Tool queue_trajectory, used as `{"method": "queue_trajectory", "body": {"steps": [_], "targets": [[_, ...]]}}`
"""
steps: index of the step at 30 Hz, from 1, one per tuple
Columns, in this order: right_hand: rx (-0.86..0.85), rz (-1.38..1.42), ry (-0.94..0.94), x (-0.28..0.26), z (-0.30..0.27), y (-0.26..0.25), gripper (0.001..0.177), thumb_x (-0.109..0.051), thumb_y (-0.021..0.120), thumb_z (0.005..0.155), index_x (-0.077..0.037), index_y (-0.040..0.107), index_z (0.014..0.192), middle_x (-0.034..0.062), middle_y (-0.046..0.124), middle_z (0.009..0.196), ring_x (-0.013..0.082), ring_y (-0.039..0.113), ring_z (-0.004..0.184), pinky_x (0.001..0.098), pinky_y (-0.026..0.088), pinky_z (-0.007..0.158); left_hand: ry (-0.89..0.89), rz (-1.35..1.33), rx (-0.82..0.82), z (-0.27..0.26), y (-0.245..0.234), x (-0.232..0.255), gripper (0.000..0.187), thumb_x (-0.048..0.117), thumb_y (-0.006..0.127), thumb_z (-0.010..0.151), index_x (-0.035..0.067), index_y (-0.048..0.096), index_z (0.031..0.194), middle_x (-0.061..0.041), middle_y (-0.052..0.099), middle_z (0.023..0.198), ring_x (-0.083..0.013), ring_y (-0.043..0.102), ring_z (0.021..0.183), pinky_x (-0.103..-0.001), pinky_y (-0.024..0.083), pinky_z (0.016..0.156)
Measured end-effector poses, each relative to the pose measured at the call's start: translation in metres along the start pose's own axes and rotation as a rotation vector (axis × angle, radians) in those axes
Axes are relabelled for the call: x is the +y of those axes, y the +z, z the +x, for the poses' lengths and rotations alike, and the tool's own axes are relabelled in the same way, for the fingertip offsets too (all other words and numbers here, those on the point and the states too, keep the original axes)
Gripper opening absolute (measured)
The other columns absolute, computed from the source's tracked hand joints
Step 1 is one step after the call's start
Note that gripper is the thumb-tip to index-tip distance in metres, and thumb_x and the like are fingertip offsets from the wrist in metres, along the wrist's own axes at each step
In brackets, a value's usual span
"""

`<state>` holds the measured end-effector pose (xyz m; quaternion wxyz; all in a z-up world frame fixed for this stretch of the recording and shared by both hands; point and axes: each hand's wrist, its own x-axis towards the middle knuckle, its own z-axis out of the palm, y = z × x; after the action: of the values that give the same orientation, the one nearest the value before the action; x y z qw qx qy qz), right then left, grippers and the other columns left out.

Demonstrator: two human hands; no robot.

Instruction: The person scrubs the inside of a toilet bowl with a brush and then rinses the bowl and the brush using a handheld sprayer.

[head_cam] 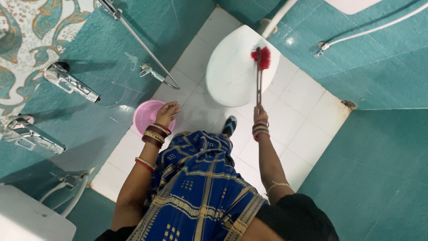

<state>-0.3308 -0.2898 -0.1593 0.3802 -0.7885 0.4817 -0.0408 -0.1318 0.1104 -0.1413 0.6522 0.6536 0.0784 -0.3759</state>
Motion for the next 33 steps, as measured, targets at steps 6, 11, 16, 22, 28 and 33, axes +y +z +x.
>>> {"method": "queue_trajectory", "body": {"steps": [6, 11, 16, 22, 28, 33], "targets": [[-0.259, -0.274, -0.034, 0.055, -0.141, -0.011, 0.046, -0.049, 0.059, 0.096, -0.035, 0.061, 0.140, 0.0246, 0.073, 0.108, 0.0446, 0.069, 0.103, 0.0482, 0.057, 0.092, -0.022, 0.016, -0.009, 0.003, 0.008, 0.006, 0.034, 0.027, 0.054, 0.102, 0.014, 0.063, 0.133, -0.003, 0.069, 0.129, -0.0146, 0.065, 0.114, -0.032, 0.048, 0.096], [-0.302, -0.339, 0.129, 0.066, -0.121, -0.034, 0.045, -0.051, 0.055, 0.100, -0.035, 0.059, 0.143, 0.0275, 0.075, 0.090, 0.0428, 0.073, 0.094, 0.0490, 0.058, 0.090, -0.035, 0.031, -0.033, -0.001, 0.009, -0.006, 0.035, 0.029, 0.053, 0.103, 0.014, 0.062, 0.133, -0.004, 0.069, 0.129, -0.0151, 0.065, 0.116, -0.034, 0.048, 0.098], [0.012, -0.099, 0.101, 0.037, -0.017, -0.030, 0.047, -0.043, 0.059, 0.099, -0.019, 0.060, 0.140, 0.0230, 0.070, 0.119, 0.0414, 0.067, 0.112, 0.0466, 0.054, 0.095, -0.058, 0.060, -0.038, -0.009, 0.008, -0.005, 0.035, 0.028, 0.053, 0.103, 0.014, 0.062, 0.133, -0.004, 0.069, 0.129, -0.0153, 0.064, 0.116, -0.033, 0.048, 0.097], [0.092, -0.035, 0.000, 0.032, -0.016, -0.010, 0.043, -0.040, 0.059, 0.101, -0.016, 0.063, 0.136, 0.0238, 0.071, 0.119, 0.0414, 0.068, 0.114, 0.0459, 0.055, 0.096, -0.011, 0.091, -0.039, -0.021, 0.015, 0.016, 0.032, 0.027, 0.053, 0.104, 0.013, 0.064, 0.131, -0.004, 0.070, 0.129, -0.0154, 0.065, 0.116, -0.032, 0.049, 0.096], [-0.192, -0.240, -0.042, 0.058, -0.121, -0.003, 0.047, -0.046, 0.061, 0.097, -0.028, 0.060, 0.141, 0.0249, 0.073, 0.107, 0.0449, 0.069, 0.103, 0.0504, 0.056, 0.091, -0.057, 0.041, -0.024, -0.020, 0.013, 0.015, 0.032, 0.026, 0.052, 0.104, 0.014, 0.063, 0.131, -0.004, 0.069, 0.130, -0.0151, 0.064, 0.117, -0.033, 0.048, 0.096], [-0.250, -0.316, 0.000, 0.054, -0.091, -0.010, 0.045, -0.046, 0.061, 0.097, -0.031, 0.063, 0.139, 0.0238, 0.073, 0.108, 0.0443, 0.069, 0.104, 0.0496, 0.056, 0.093, -0.044, 0.049, -0.039, -0.017, 0.006, 0.003, 0.032, 0.026, 0.053, 0.104, 0.015, 0.063, 0.133, -0.003, 0.070, 0.129, -0.0138, 0.065, 0.117, -0.031, 0.049, 0.097]]}}
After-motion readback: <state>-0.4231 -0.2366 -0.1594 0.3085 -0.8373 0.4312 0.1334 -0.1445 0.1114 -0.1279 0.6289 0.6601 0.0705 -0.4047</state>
